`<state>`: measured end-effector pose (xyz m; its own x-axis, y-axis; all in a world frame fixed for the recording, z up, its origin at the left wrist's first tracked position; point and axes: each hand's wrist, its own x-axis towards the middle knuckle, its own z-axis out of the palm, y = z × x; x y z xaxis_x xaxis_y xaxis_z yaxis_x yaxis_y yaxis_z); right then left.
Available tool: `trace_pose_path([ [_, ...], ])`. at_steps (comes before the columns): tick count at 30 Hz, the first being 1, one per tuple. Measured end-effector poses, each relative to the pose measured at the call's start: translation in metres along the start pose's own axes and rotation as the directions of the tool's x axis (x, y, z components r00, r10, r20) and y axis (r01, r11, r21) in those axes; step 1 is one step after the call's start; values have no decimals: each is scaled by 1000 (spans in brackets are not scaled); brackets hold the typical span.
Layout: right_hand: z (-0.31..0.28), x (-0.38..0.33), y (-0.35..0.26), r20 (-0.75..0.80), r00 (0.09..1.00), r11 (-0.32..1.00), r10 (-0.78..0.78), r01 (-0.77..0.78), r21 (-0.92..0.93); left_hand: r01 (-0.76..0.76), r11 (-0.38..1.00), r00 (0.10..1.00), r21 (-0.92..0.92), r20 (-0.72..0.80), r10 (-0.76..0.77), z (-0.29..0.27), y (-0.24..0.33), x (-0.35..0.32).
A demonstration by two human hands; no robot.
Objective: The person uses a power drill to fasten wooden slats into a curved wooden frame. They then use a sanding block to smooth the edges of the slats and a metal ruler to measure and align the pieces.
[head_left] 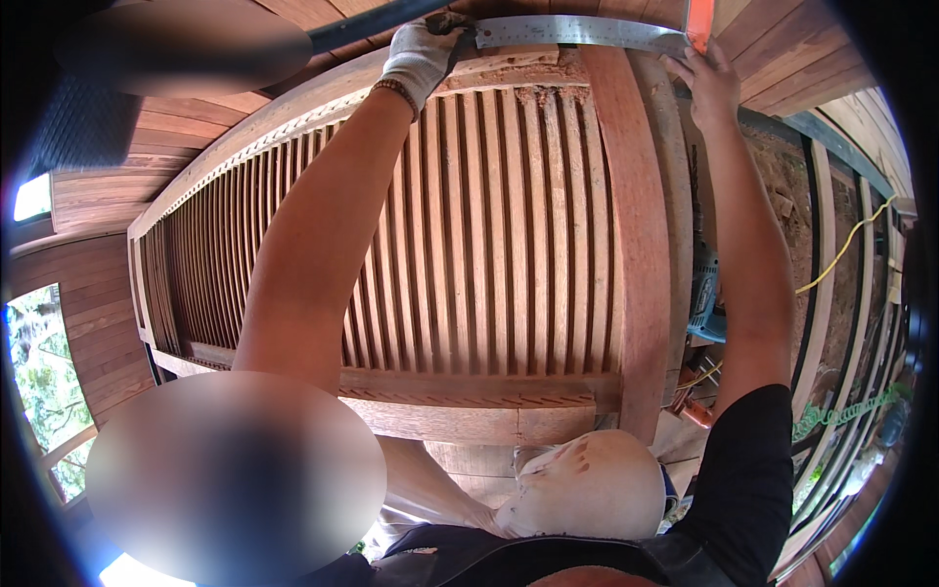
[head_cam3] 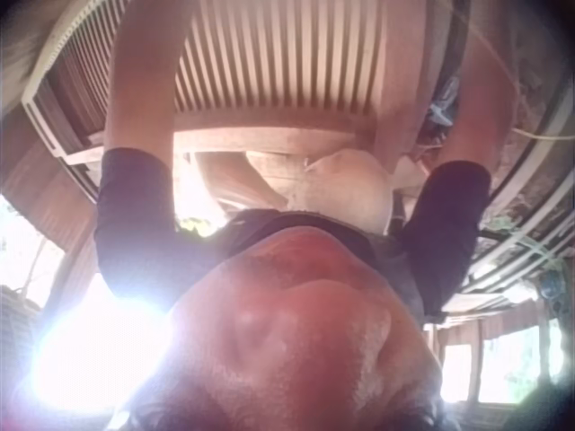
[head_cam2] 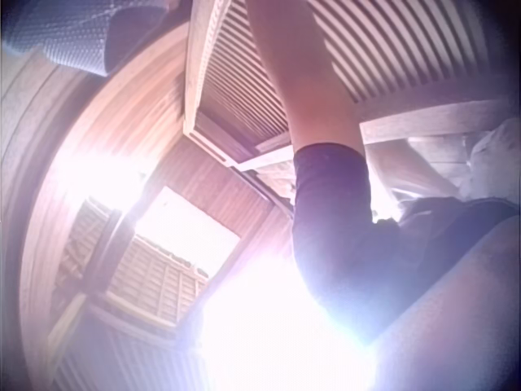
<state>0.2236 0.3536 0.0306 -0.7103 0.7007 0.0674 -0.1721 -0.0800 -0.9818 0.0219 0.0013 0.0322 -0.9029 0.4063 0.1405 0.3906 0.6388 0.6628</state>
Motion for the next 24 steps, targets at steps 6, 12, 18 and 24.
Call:
trace_pose_path([
  [6, -15, 12, 11, 12, 1000, 1000, -18, 18, 17, -53, 797, 989, -601, 78, 125, 27, -15, 11],
  [12, -20, 23, 26, 69, 995, 996, -67, 62, 68, -76, 953, 994, -293, 48, 94, 12, -27, 16],
  [18, -22, 23, 25, 68, 995, 997, -67, 63, 50, -70, 985, 996, -157, 48, 78, 8, -12, 7],
  [24, -16, 20, 21, 85, 994, 997, -63, 59, 48, -46, 995, 998, -92, 27, 49, 11, -33, 22],
])
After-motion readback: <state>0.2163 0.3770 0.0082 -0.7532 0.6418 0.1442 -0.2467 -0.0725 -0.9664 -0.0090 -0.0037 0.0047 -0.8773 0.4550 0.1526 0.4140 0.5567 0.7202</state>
